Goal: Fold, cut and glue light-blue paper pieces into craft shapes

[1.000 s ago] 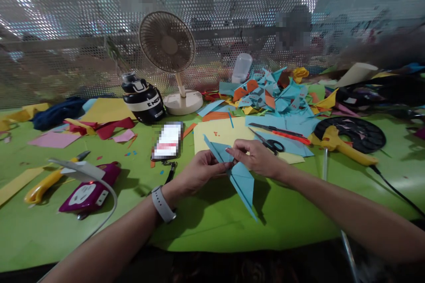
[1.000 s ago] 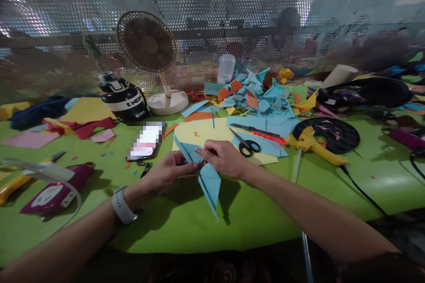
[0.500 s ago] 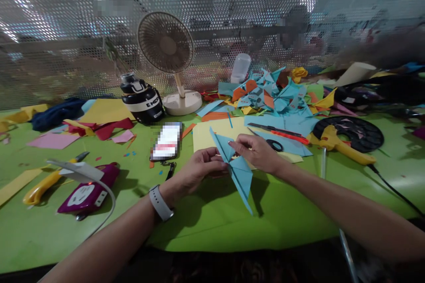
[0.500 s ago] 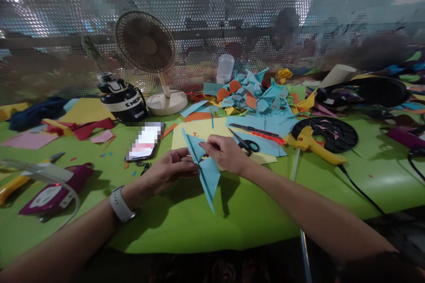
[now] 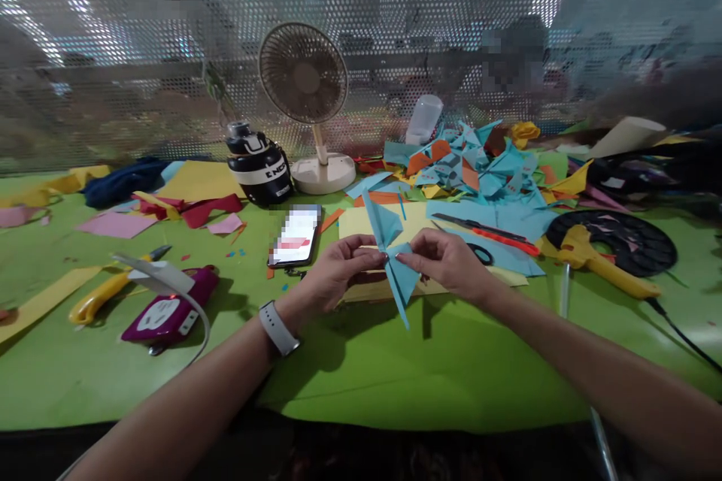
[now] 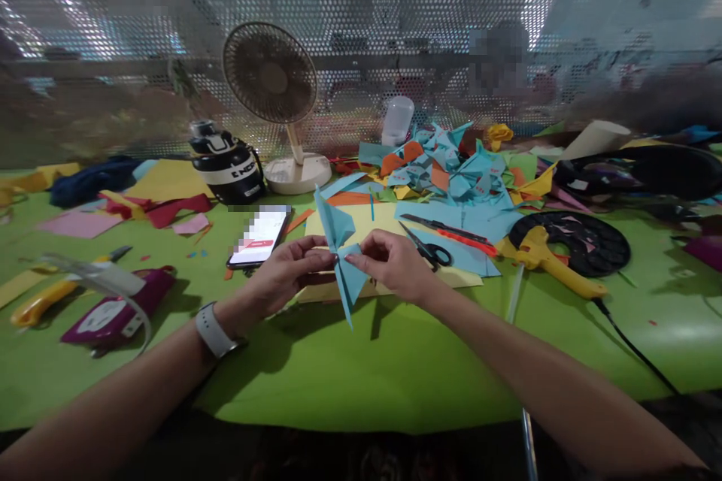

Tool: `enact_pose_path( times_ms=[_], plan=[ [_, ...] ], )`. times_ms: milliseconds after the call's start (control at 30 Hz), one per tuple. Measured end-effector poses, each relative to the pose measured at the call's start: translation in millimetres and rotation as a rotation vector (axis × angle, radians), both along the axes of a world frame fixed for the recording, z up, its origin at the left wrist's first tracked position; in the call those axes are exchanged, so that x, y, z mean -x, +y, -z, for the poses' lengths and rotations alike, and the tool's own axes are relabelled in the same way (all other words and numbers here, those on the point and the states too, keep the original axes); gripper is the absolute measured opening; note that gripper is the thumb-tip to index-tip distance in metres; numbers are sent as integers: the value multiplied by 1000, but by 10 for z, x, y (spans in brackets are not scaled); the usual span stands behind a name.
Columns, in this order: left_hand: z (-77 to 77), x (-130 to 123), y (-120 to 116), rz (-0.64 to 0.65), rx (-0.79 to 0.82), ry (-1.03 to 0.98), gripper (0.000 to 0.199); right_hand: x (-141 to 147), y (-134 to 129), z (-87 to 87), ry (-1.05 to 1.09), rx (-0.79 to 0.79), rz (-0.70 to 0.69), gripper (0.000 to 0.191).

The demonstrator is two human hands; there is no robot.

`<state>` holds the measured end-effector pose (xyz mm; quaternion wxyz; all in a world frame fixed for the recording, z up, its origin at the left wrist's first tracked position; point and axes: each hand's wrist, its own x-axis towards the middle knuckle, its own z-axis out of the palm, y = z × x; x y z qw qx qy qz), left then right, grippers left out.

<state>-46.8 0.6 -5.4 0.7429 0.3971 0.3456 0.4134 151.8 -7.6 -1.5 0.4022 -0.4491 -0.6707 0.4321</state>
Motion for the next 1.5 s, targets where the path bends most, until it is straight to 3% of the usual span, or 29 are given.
enact_pose_path(
  times_ms=[233,700,967,1167,1500],
  plan=[
    [-11,-16,-13,134,47,58,24,64,-49,-48,162,154,26,34],
    [-8,-24,-29,81,-42,109,28,72,-92,-43,182,238,-81,40],
    [-34,-30,-27,77,-53,39,24,55,-100,31,171,-52,23,25],
    [-35,-14,-25,98,-57,24,22,28,-85,55,232,-128,-34,18],
    [-21,-8,-29,102,-34,58,21,-111,-51,-35,-123,-437,-220,23]
  ],
)
